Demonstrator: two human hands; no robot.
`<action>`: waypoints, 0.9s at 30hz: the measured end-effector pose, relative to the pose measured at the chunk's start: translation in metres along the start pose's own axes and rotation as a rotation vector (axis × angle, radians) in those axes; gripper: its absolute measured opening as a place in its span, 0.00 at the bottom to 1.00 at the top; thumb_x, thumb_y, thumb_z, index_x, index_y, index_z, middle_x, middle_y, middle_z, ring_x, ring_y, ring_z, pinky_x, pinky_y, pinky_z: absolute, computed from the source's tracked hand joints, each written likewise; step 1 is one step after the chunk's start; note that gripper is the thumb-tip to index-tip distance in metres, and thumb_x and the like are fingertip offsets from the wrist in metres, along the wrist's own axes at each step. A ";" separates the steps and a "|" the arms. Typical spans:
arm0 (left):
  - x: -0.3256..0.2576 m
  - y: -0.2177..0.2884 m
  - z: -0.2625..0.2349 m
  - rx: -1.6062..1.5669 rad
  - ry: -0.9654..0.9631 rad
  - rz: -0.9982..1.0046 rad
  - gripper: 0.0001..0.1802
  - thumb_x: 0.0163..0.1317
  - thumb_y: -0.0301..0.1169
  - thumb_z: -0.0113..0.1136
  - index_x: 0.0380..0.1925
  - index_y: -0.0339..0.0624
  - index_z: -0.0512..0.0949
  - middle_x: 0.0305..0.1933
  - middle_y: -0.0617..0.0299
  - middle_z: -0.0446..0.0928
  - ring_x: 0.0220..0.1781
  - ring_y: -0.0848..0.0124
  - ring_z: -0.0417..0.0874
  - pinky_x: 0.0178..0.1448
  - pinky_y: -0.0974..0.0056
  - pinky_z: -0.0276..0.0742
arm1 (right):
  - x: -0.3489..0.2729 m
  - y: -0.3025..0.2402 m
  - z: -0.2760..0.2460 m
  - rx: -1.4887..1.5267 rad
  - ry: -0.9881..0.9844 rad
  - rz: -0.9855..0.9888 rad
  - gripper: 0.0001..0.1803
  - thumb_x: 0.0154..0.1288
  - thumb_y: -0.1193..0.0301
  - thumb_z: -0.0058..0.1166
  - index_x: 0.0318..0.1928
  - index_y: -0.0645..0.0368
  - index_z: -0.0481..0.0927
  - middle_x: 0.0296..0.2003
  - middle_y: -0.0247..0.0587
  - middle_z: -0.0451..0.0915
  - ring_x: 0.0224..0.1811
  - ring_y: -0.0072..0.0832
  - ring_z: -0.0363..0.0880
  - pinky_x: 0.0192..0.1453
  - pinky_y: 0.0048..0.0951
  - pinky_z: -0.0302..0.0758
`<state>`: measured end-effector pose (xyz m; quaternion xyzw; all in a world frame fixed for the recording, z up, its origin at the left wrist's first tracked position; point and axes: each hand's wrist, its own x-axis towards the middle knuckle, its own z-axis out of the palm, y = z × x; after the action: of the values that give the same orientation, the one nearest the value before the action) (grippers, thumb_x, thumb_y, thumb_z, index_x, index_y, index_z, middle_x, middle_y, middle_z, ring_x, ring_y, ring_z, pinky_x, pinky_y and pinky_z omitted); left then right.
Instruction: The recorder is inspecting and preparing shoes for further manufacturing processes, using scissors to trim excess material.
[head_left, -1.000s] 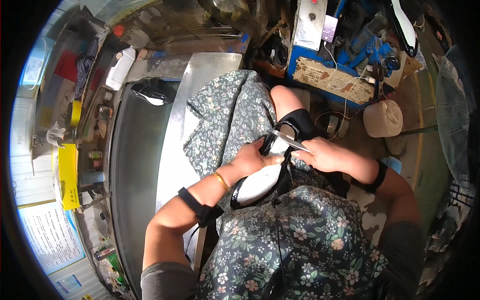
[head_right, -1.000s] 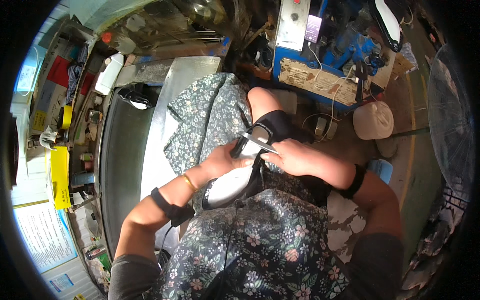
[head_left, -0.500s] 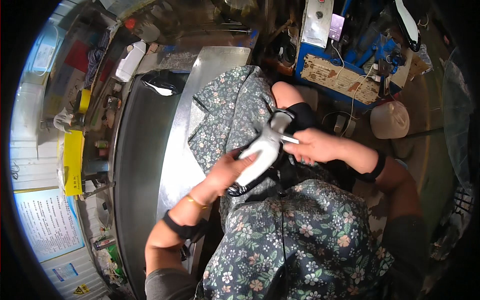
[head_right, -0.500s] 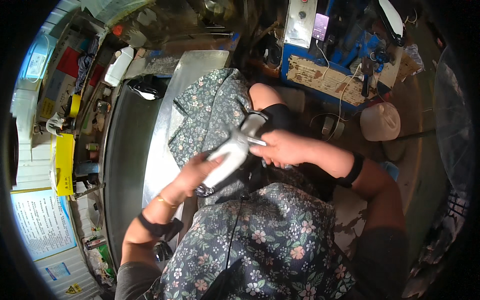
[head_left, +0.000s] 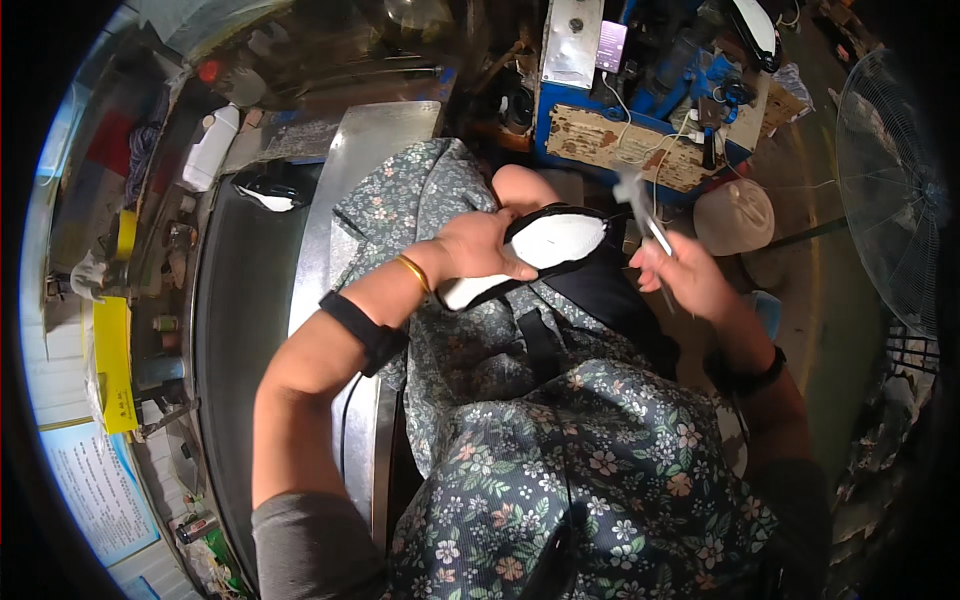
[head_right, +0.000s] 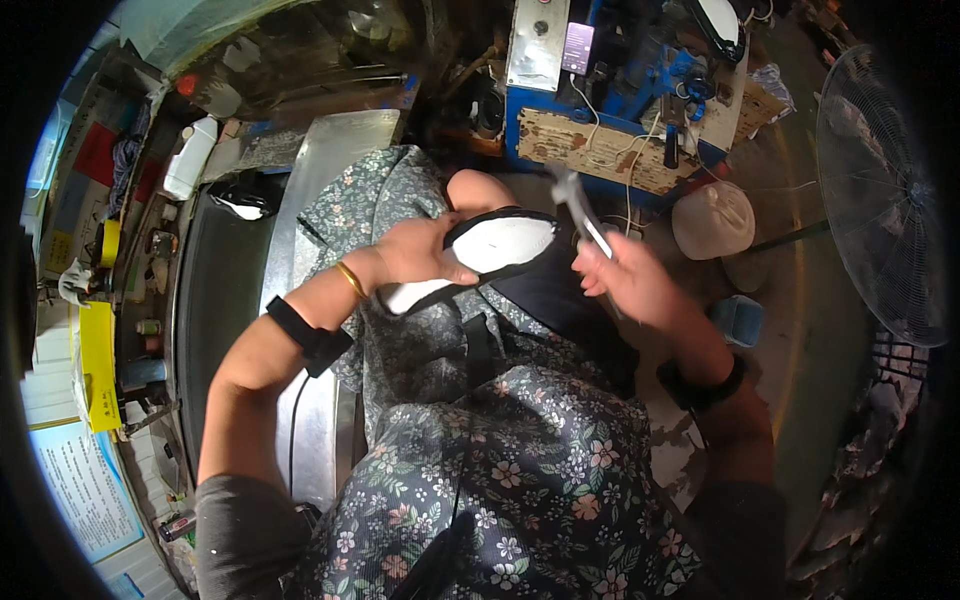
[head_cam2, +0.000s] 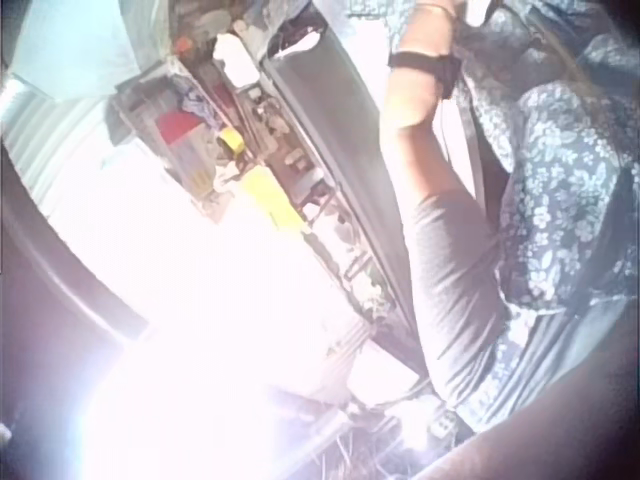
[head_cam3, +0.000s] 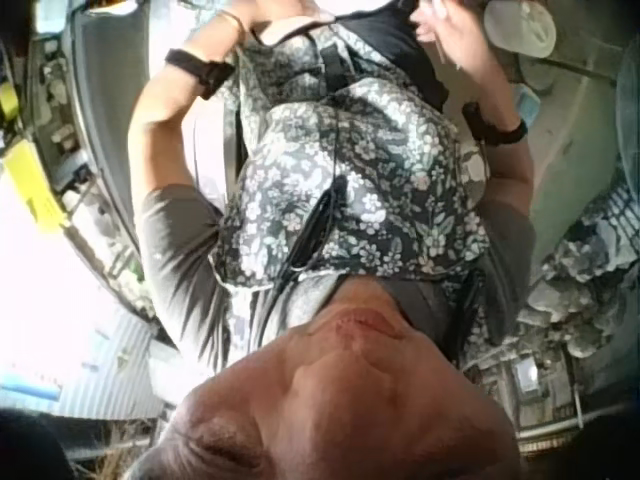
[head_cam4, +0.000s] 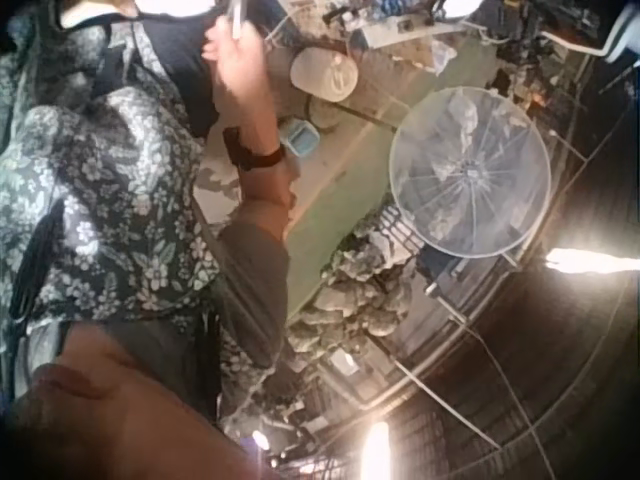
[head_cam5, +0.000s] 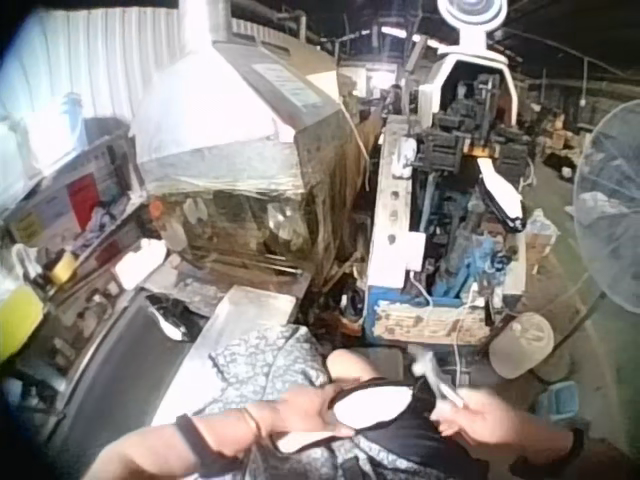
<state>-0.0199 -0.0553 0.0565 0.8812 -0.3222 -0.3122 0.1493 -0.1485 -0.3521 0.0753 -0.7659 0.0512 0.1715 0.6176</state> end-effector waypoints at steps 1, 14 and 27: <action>0.001 -0.002 0.001 -0.091 0.045 0.026 0.56 0.43 0.61 0.71 0.63 0.31 0.65 0.42 0.42 0.81 0.47 0.47 0.83 0.52 0.56 0.77 | -0.010 0.000 0.003 0.011 -0.057 -0.029 0.18 0.74 0.59 0.48 0.44 0.64 0.76 0.33 0.37 0.78 0.34 0.19 0.77 0.41 0.24 0.77; -0.024 -0.002 0.076 -0.793 0.236 0.062 0.43 0.63 0.47 0.63 0.69 0.32 0.57 0.69 0.44 0.65 0.70 0.61 0.66 0.73 0.62 0.59 | 0.036 -0.024 0.009 -0.471 -0.565 -0.144 0.20 0.74 0.59 0.46 0.35 0.66 0.76 0.26 0.51 0.76 0.30 0.41 0.76 0.36 0.38 0.71; -0.014 0.006 0.074 -0.637 0.172 0.044 0.40 0.60 0.45 0.65 0.66 0.33 0.64 0.56 0.43 0.77 0.59 0.56 0.78 0.63 0.59 0.72 | 0.092 -0.044 0.072 -0.085 -0.486 0.228 0.20 0.73 0.59 0.48 0.28 0.62 0.74 0.22 0.35 0.76 0.21 0.21 0.75 0.28 0.24 0.74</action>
<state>-0.0788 -0.0556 0.0095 0.8062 -0.2138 -0.3183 0.4506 -0.0636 -0.2606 0.0738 -0.7168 -0.0200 0.4208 0.5557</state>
